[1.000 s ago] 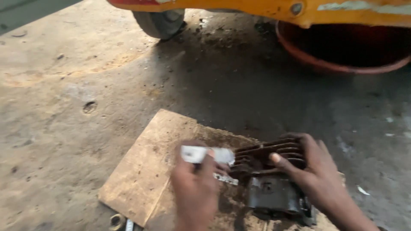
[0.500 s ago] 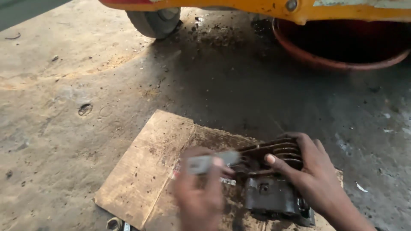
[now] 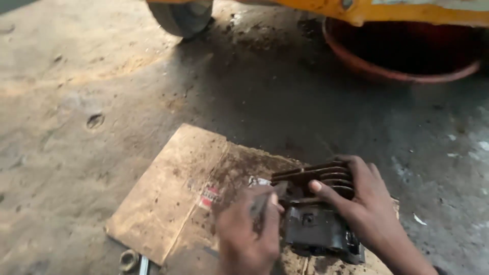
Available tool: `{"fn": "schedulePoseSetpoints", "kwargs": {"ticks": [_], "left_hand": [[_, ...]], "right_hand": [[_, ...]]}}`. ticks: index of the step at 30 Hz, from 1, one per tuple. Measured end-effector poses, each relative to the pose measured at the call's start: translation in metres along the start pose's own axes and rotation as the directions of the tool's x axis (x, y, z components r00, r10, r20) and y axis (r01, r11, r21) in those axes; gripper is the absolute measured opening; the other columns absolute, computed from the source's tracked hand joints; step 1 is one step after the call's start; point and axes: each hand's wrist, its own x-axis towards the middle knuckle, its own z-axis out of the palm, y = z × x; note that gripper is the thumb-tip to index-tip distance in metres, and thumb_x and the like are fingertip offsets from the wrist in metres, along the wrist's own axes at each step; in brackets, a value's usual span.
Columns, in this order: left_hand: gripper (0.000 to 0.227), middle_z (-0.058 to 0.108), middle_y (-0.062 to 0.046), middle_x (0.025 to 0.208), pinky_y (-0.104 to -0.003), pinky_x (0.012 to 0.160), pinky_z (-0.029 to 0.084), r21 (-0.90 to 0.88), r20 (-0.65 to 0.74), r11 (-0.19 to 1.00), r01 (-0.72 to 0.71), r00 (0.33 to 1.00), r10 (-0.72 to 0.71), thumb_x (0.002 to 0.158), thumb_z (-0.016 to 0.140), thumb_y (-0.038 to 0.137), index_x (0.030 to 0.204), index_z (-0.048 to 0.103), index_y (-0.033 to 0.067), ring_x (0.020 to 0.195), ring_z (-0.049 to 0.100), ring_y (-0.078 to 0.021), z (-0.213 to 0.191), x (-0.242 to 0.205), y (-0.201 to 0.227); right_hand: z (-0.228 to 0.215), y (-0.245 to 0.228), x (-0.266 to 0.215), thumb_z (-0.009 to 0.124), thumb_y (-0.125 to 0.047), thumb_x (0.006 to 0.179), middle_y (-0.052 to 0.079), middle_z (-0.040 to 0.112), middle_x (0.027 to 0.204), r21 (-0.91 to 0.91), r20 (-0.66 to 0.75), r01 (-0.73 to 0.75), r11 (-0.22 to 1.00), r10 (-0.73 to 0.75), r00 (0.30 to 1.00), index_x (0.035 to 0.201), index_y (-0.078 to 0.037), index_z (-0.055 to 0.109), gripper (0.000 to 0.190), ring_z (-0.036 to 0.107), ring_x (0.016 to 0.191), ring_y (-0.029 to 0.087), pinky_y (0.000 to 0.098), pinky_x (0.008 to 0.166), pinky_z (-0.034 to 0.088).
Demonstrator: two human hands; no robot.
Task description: The person kneels on the workshop floor and uses a flat blade to scrape old gasket material and dirt off the mating surface of a small engine cover, holding the part steady with the other hand and repositioning it to reach different edges. A wrench and screwdriver lie on the cardboard beside the work.
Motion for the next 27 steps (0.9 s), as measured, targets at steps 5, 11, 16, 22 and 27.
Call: {"fn": "schedulePoseSetpoints", "kwargs": {"ticks": [5,11,16,22,27], "left_hand": [[0.012,0.071,-0.017,0.080,-0.032,0.055,0.059,0.084,-0.067,0.918,-0.387,0.917,0.393,0.099,0.060,0.002,0.109,0.063,-0.0028,0.068,0.074,-0.0225,-0.011,0.001,-0.001],[0.014,0.082,-0.012,0.079,-0.026,0.034,0.047,-0.253,-0.160,0.963,0.094,0.977,-0.138,0.102,0.059,0.011,0.107,0.069,0.0015,0.045,0.062,-0.0104,-0.025,0.011,-0.009],[0.016,0.076,-0.011,0.083,-0.029,0.052,0.052,-0.415,-0.065,0.820,0.395,0.886,-0.459,0.087,0.072,0.010,0.100,0.075,0.0027,0.064,0.071,-0.0130,-0.028,0.012,-0.023],[0.010,0.076,-0.008,0.090,-0.029,0.068,0.066,-0.484,0.067,0.815,0.318,0.943,-0.327,0.088,0.077,0.008,0.097,0.077,0.0038,0.079,0.073,-0.0135,-0.026,0.012,-0.028],[0.012,0.082,-0.007,0.082,-0.029,0.058,0.050,-0.274,0.103,0.898,0.343,0.939,-0.327,0.090,0.077,0.011,0.100,0.082,0.0079,0.064,0.064,-0.0154,-0.026,0.016,-0.013]], "right_hand": [[0.006,-0.009,0.002,0.078,-0.057,0.075,0.015,0.063,0.108,0.041,0.036,-0.058,0.997,0.057,0.998,0.125,-0.010,0.062,0.071,0.063,0.106,0.030,0.0433,0.091,0.050],[0.002,0.005,0.005,0.079,-0.059,0.075,0.015,0.066,0.105,-0.025,-0.002,-0.016,1.000,0.016,1.000,0.123,-0.008,0.064,0.072,0.060,0.108,0.031,0.0443,0.093,0.048],[-0.004,0.008,0.011,0.083,-0.055,0.073,0.016,0.064,0.105,-0.058,0.061,-0.106,0.993,0.110,0.992,0.117,-0.007,0.066,0.068,0.061,0.104,0.030,0.0441,0.091,0.050],[-0.004,0.023,0.003,0.080,-0.048,0.079,0.017,0.056,0.107,0.059,0.036,-0.107,0.993,0.105,0.994,0.113,-0.003,0.065,0.058,0.058,0.100,0.030,0.0432,0.085,0.050],[-0.004,0.042,0.006,0.080,-0.039,0.079,0.016,0.064,0.107,0.224,0.030,-0.166,0.960,0.163,0.986,0.116,-0.002,0.060,0.055,0.070,0.095,0.027,0.0419,0.079,0.056]]}}
